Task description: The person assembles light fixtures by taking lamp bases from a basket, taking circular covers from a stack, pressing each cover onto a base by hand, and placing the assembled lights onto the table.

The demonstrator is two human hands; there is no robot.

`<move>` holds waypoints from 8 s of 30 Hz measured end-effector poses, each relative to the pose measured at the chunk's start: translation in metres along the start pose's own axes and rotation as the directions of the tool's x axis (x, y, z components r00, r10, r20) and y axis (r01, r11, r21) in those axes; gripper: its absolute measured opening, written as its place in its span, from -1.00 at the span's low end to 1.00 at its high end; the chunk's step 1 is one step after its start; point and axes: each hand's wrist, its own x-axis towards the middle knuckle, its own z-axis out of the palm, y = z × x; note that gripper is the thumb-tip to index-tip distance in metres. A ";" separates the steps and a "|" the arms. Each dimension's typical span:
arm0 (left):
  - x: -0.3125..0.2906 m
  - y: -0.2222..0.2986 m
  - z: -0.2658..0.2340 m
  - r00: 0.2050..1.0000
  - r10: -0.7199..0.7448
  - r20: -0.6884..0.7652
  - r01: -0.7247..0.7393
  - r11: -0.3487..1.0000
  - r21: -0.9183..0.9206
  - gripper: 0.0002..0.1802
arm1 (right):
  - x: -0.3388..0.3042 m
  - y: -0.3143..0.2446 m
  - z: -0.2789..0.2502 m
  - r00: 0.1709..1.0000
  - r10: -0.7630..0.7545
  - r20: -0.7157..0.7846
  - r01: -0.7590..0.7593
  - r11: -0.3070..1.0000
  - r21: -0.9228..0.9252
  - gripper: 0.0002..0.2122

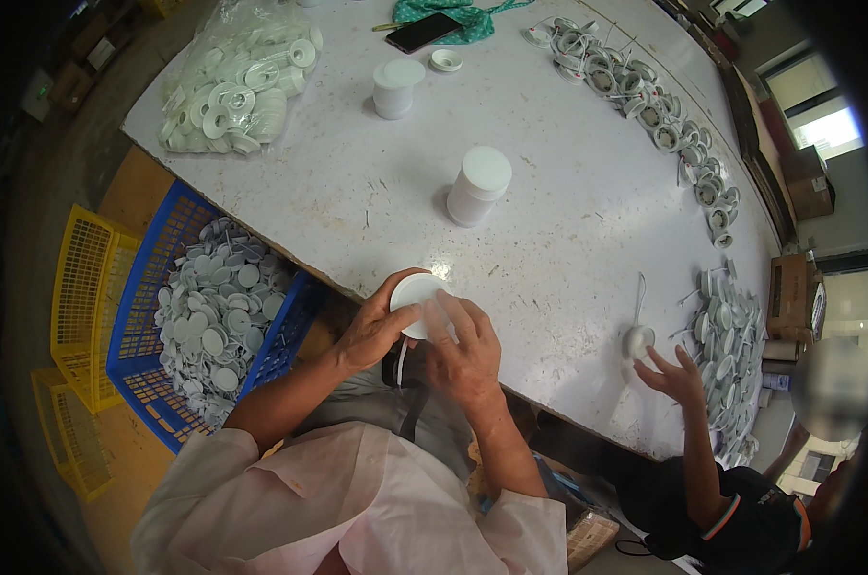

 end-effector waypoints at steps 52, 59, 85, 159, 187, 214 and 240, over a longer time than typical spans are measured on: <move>-0.121 0.005 -0.136 0.882 0.442 -0.164 -0.281 0.771 0.571 -0.67 | -0.019 0.029 -0.096 0.907 0.359 -0.220 -0.383 0.921 -0.076 -0.13; -0.080 0.063 -0.019 0.890 0.267 0.370 -0.456 0.476 0.752 -0.24 | 0.024 -0.020 -0.052 0.911 -0.347 0.223 0.254 0.898 0.360 -0.18; -0.075 0.000 -0.040 0.988 0.001 0.154 -0.075 0.879 0.470 -0.03 | 0.131 0.122 0.006 0.635 0.756 0.159 -0.670 0.436 0.601 -0.69; -0.033 -0.023 -0.056 0.904 0.326 -0.275 -0.191 0.886 0.422 -0.35 | 0.001 0.013 0.003 0.573 0.688 0.444 -0.610 -0.004 0.792 -0.83; -0.155 -0.106 -0.285 0.672 0.288 -0.682 0.071 0.892 0.446 -0.74 | -0.090 0.174 -0.077 0.445 0.700 -0.559 -0.747 0.634 0.199 -0.32; -0.050 -0.023 -0.038 0.995 0.102 0.022 -0.104 0.984 0.146 -0.14 | 0.137 0.117 0.004 0.491 0.859 0.148 -0.730 0.312 0.609 -0.72; -0.015 -0.007 -0.031 0.981 0.192 -0.005 -0.180 0.927 0.329 -0.18 | 0.032 0.061 -0.009 0.559 0.734 0.387 -0.419 -0.153 0.895 -0.91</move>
